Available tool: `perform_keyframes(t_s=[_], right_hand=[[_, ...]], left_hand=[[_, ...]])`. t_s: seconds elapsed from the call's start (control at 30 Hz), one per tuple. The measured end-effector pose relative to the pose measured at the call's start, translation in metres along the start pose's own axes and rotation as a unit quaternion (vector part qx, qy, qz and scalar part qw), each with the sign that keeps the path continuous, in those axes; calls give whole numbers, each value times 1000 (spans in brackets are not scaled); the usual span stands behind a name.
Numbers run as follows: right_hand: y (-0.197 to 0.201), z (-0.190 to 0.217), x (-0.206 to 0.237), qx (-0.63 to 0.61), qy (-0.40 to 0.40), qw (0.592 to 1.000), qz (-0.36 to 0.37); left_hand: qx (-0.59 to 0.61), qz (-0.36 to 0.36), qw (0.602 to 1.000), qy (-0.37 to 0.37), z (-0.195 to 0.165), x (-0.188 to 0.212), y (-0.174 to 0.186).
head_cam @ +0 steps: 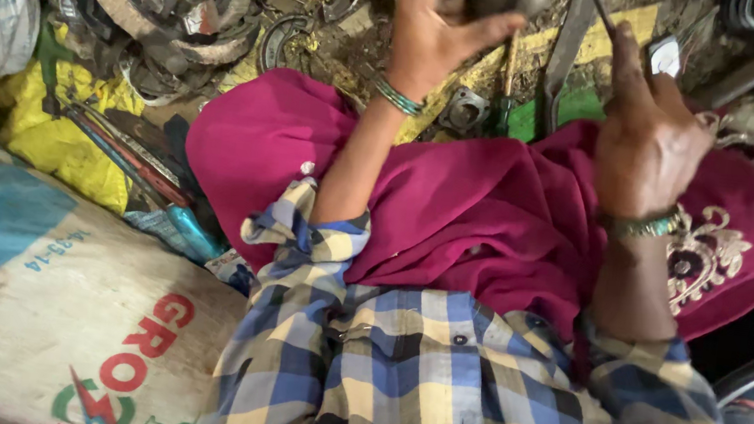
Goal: The person sits cross-legged on the floor and uses a metal file to smooth the edges of a cylindrical metal part. They repeatedly rotate the part and file different sections, occasionally pausing to inspect the surface.
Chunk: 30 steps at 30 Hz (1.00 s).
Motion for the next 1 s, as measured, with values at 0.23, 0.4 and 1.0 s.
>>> perform_keyframes(t_s=[0.23, 0.4, 1.0], right_hand=[[32, 18, 19, -110, 18, 993, 42], [59, 36, 16, -141, 36, 987, 63], [38, 36, 33, -99, 32, 992, 74]], left_hand=[[101, -50, 993, -47, 11, 6, 29], [104, -55, 991, -70, 12, 9, 34], [83, -86, 992, 32, 22, 17, 42]])
Point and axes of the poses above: each hand's wrist, its own x-axis away from the middle knuckle, its own y-axis out of the back of the hand, z = x × y, the point moved 2 cm from there along -x, towards the middle knuckle, and after that the axes turned 14 degrees about z, right-handed, at the moved point
